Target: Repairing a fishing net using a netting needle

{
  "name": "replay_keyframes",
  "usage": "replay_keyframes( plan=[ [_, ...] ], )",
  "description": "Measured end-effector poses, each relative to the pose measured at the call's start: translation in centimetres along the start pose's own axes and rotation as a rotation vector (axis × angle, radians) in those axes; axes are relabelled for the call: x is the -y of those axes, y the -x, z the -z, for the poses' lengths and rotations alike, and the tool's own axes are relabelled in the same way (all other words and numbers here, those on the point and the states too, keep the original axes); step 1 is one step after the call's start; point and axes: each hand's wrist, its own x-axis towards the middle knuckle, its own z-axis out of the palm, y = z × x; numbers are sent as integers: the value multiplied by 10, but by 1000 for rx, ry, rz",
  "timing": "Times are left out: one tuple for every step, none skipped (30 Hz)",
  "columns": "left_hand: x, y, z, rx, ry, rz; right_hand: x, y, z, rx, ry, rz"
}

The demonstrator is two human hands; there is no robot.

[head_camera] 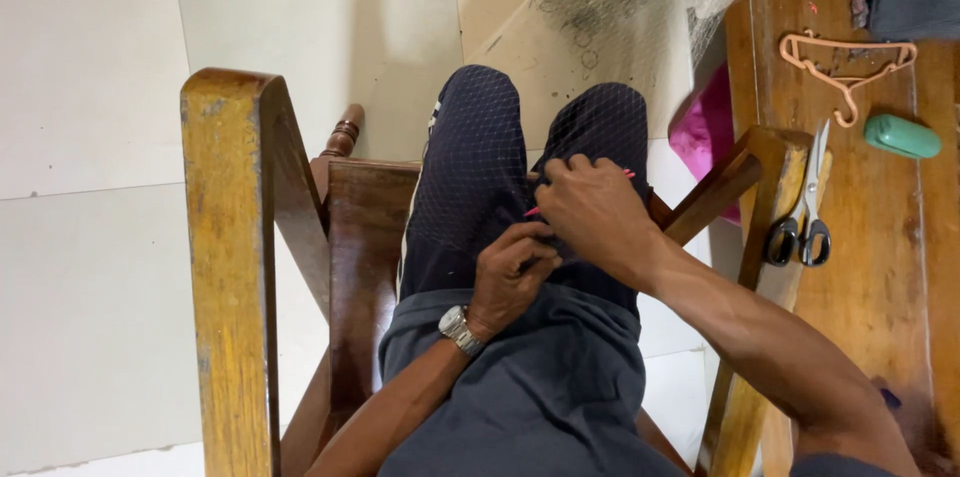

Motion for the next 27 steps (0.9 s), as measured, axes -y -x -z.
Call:
replay_keyframes(
  plan=[
    [-3,-1,1,-8,-14,-25,2,-2,5,-10,-33,14],
    [-6,-2,1,-18,-28,-51,4,-5,9,-21,-64,30],
    [-9,-2,1,-18,-27,-52,1,-7,5,-21,-63,29],
    [-12,-2,1,-23,-25,-49,-1,-9,0,-18,-229,60],
    [-15,-2,1,-28,-24,-47,-4,-11,-5,-16,-395,90],
    [-15,0,1,-26,-24,-47,-4,-11,-14,-17,-395,88],
    [-16,2,1,-30,-31,-26,-4,-12,-22,-1,-631,98],
    [-16,3,1,-37,-37,-8,-6,-14,-31,14,-865,111],
    [-11,2,0,-39,-37,-11,-7,-15,-30,12,-863,113],
    [-6,5,0,-33,-18,10,-5,-15,-30,17,-937,92],
    [-1,8,0,-27,1,31,-4,-14,-30,21,-1010,70],
    [-3,8,0,-24,-1,36,-6,-13,-36,22,-1015,67],
    [-5,8,0,-18,-3,48,-9,-12,-41,18,-967,41],
    [-7,5,0,-9,-4,53,-14,-13,-46,7,-913,13],
    [-8,3,0,-2,-5,50,-12,-8,-39,2,-913,8],
    [-10,2,-1,-19,23,39,-10,-3,-31,-22,-739,3],
    [-12,1,-1,-35,52,28,-8,1,-24,-46,-565,-1],
    [-6,4,-3,-39,52,33,-4,1,-38,-42,-568,1],
    [0,7,-6,-39,20,30,0,0,-51,-124,-530,24],
    [6,8,-8,-29,-11,21,3,-1,-64,-213,-487,38],
    [5,8,-8,-23,-11,19,5,-4,-69,-215,-486,31],
    [3,7,-7,-16,-16,33,6,-9,-73,-264,-577,43],
    [1,6,-6,-10,-22,46,8,-14,-78,-312,-668,56],
    [0,6,-6,-13,-24,47,9,-13,-70,-312,-670,59],
    [-1,6,-5,-20,-7,54,10,-13,-63,-338,-667,16],
    [-2,7,-5,-30,11,64,12,-11,-56,-359,-666,-27],
    [26,15,-6,-34,10,69,17,-15,-38,-354,-669,-24]
  ],
)
